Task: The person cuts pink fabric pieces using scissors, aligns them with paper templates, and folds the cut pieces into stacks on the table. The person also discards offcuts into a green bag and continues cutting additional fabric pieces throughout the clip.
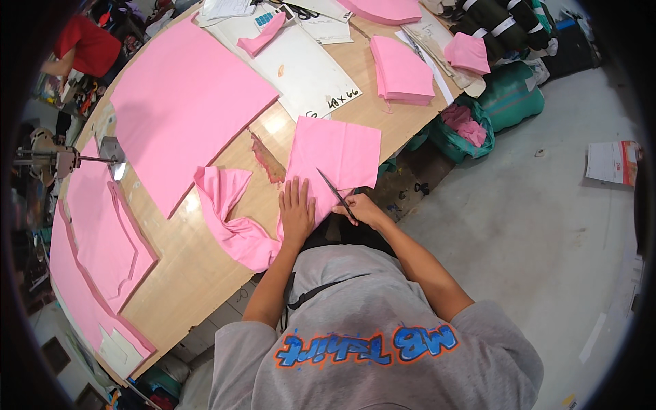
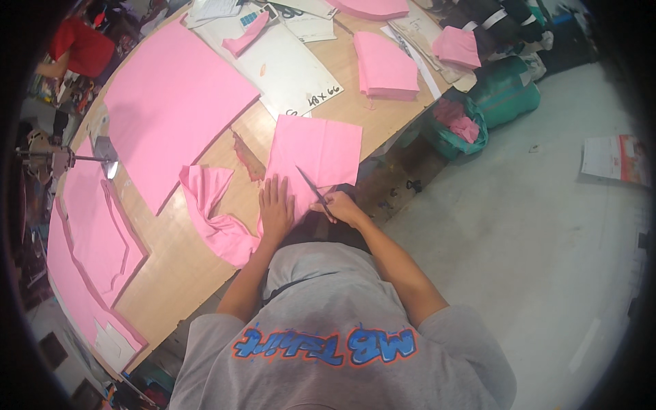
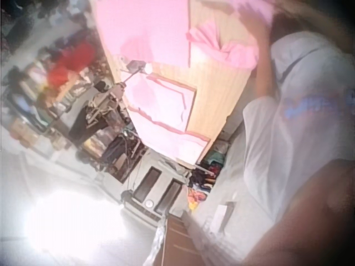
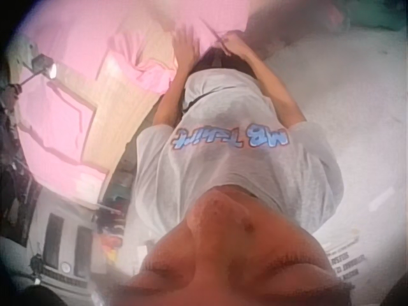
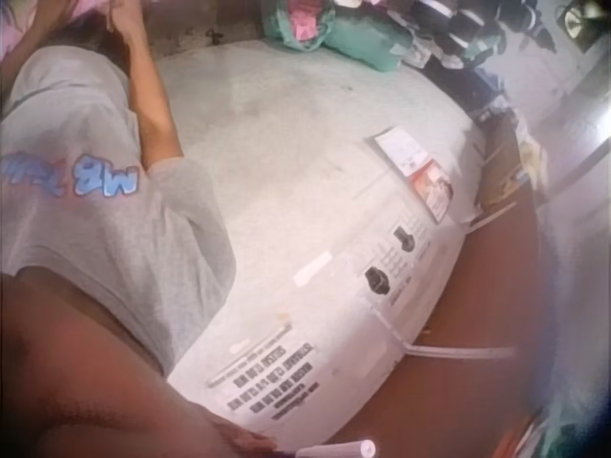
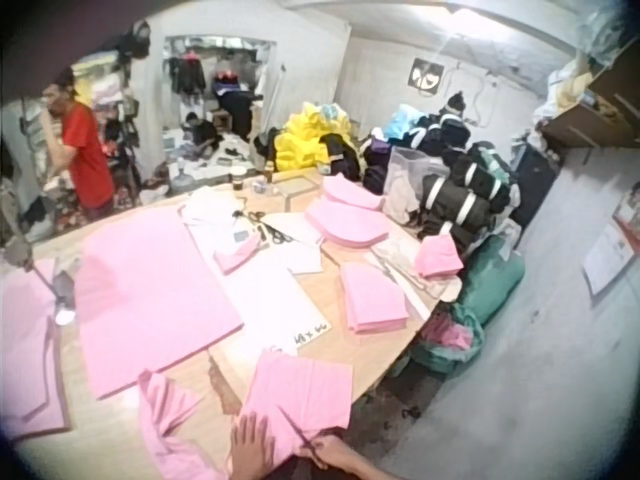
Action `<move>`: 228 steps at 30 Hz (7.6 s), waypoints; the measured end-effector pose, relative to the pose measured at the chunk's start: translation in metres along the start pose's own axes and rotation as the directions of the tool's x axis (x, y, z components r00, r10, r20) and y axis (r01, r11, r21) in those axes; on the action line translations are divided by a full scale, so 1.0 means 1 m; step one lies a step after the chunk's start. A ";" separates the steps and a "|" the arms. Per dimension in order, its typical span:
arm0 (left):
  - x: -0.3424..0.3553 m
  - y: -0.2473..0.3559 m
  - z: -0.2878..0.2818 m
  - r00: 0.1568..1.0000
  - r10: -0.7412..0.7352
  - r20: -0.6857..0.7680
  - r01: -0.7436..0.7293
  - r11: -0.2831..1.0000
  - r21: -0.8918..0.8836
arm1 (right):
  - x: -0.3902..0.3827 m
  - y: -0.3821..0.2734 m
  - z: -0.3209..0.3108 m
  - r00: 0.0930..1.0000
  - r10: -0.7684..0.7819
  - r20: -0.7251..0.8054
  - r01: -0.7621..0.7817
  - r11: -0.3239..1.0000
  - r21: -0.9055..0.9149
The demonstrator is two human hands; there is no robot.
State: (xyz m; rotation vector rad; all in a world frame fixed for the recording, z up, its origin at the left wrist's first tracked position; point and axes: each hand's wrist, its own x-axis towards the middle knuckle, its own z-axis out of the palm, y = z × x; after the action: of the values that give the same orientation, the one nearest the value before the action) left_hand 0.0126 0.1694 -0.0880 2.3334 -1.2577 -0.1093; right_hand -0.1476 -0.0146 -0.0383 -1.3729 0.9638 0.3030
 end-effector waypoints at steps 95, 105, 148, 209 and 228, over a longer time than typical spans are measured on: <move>0.030 -0.079 -0.042 0.927 0.350 0.137 -0.344 0.937 -0.067 | 0.059 -0.052 0.080 0.991 0.039 -0.130 -0.012 0.979 0.202; 0.028 -0.084 -0.033 0.922 0.354 0.154 -0.349 0.935 -0.059 | 0.070 -0.072 0.097 0.988 -0.028 -0.151 0.076 0.942 0.326; 0.030 -0.084 -0.038 0.915 0.385 0.122 -0.381 0.923 -0.059 | 0.104 -0.086 0.101 0.968 -0.074 -0.240 0.128 0.968 0.217; 0.389 0.594 0.374 0.587 0.223 0.779 0.751 0.211 -0.626 | -0.077 0.325 -0.423 0.627 0.636 -0.450 0.360 0.275 0.891; 0.537 0.464 0.837 0.776 -0.224 0.590 0.362 0.924 -0.125 | 0.264 0.325 -0.886 0.638 0.142 -0.757 -0.274 0.960 -0.050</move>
State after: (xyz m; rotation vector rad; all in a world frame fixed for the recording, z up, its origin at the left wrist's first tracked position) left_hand -0.2779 -0.7903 -0.5334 2.3420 -1.0250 -1.0755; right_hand -0.5665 -0.8376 -0.3650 -1.5639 1.8418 -0.0454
